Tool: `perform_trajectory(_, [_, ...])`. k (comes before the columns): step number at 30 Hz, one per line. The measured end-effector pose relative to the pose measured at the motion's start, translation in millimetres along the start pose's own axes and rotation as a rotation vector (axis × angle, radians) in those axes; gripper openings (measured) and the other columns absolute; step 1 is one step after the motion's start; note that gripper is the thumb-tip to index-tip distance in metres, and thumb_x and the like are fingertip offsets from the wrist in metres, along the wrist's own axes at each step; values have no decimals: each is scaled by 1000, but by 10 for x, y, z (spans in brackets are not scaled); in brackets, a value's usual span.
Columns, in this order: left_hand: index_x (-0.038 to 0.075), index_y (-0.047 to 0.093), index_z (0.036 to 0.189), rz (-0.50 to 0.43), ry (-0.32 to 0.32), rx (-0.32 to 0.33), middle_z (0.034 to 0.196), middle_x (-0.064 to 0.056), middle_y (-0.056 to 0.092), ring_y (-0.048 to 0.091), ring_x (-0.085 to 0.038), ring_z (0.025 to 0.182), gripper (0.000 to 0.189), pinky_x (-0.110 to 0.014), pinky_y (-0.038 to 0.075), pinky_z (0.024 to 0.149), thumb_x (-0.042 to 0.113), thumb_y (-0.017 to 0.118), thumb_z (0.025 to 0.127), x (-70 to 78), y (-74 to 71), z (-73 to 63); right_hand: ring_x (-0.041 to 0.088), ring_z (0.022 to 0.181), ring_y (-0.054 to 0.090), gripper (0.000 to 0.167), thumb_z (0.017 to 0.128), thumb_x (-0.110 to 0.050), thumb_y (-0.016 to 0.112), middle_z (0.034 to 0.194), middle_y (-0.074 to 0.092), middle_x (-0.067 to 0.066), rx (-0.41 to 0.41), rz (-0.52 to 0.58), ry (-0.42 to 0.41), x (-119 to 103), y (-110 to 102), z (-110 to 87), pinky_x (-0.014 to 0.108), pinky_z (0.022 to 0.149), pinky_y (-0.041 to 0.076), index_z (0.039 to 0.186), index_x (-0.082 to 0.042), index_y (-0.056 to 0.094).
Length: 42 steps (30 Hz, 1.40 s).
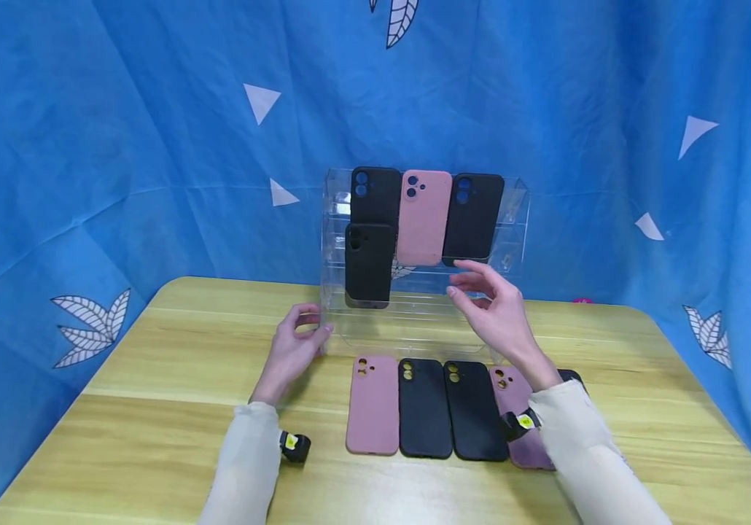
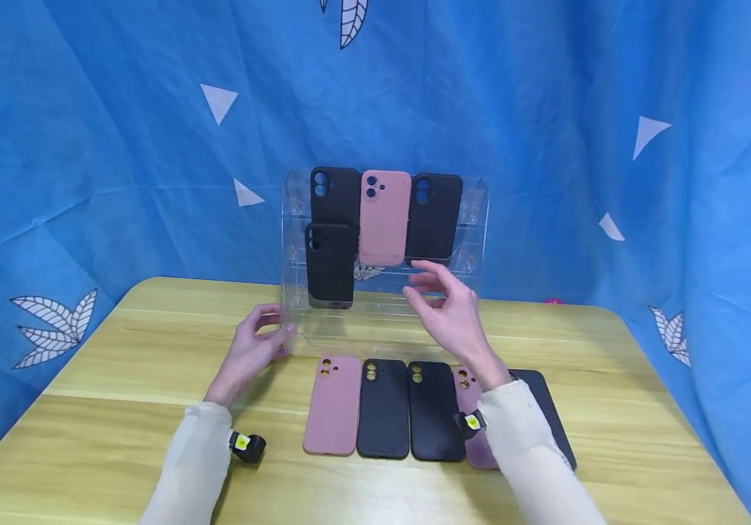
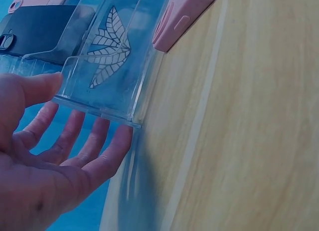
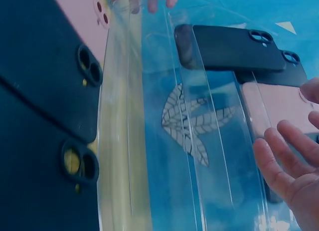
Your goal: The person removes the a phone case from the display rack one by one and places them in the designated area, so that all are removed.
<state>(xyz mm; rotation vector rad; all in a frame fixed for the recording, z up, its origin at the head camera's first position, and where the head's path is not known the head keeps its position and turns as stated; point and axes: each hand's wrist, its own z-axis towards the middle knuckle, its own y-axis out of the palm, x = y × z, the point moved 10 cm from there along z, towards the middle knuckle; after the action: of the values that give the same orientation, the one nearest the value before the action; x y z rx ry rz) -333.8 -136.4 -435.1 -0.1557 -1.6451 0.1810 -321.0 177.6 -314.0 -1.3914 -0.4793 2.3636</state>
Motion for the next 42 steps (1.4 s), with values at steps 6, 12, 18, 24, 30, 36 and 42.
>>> perform_trajectory(6, [13, 50, 140, -2, -4, -6, 143, -16, 54, 61, -38, 126, 45, -40, 62, 88, 19, 67, 99, -17, -9, 2, 0, 103, 67, 43, 99, -17, 69, 122, 72, 11, -18, 57, 8, -41, 159, 105, 14, 84, 56, 140, -12, 59])
perform_trajectory(12, [12, 49, 140, 10, -3, -5, 143, -17, 54, 61, -38, 125, 45, -40, 62, 88, 18, 67, 99, -22, -20, 3, 20, 110, 70, 44, 99, -18, 69, 125, 71, 10, -39, 113, 27, -63, 293, 204, 18, 87, 57, 141, -13, 58])
perform_trajectory(18, [12, 49, 140, 8, 2, -9, 142, -17, 54, 62, -38, 124, 45, -41, 62, 88, 18, 67, 100, -20, -8, 1, 25, 110, 70, 45, 98, -18, 70, 126, 71, 14, -51, 148, 33, -74, 386, 277, 23, 88, 58, 141, -11, 58])
perform_trajectory(24, [12, 49, 140, 6, -2, -12, 143, -17, 53, 61, -38, 124, 45, -41, 62, 89, 18, 67, 100, -25, -12, -2, 28, 112, 69, 45, 98, -15, 70, 127, 70, 15, -71, 173, 22, -101, 479, 335, 41, 98, 57, 141, -11, 58])
perform_trajectory(30, [13, 49, 140, 5, -4, -11, 143, -17, 53, 61, -38, 124, 45, -42, 62, 90, 19, 67, 100, -29, -18, 5, 31, 114, 69, 44, 98, -12, 69, 126, 70, 20, -82, 201, 16, -112, 575, 399, 51, 100, 56, 140, -10, 58])
perform_trajectory(36, [13, 49, 140, 11, -7, -16, 143, -16, 53, 61, -38, 124, 45, -42, 61, 90, 20, 66, 100, -31, -11, 13, 33, 112, 70, 44, 97, -9, 70, 123, 71, 21, -79, 217, 28, -98, 656, 435, 46, 101, 56, 139, -7, 59])
perform_trajectory(42, [13, 49, 141, 10, -1, -22, 144, -16, 53, 60, -39, 126, 45, -42, 61, 91, 21, 66, 100, -12, -11, 20, 33, 112, 70, 42, 96, -7, 71, 121, 72, 22, -68, 251, 37, -83, 734, 471, 38, 101, 57, 137, -5, 61])
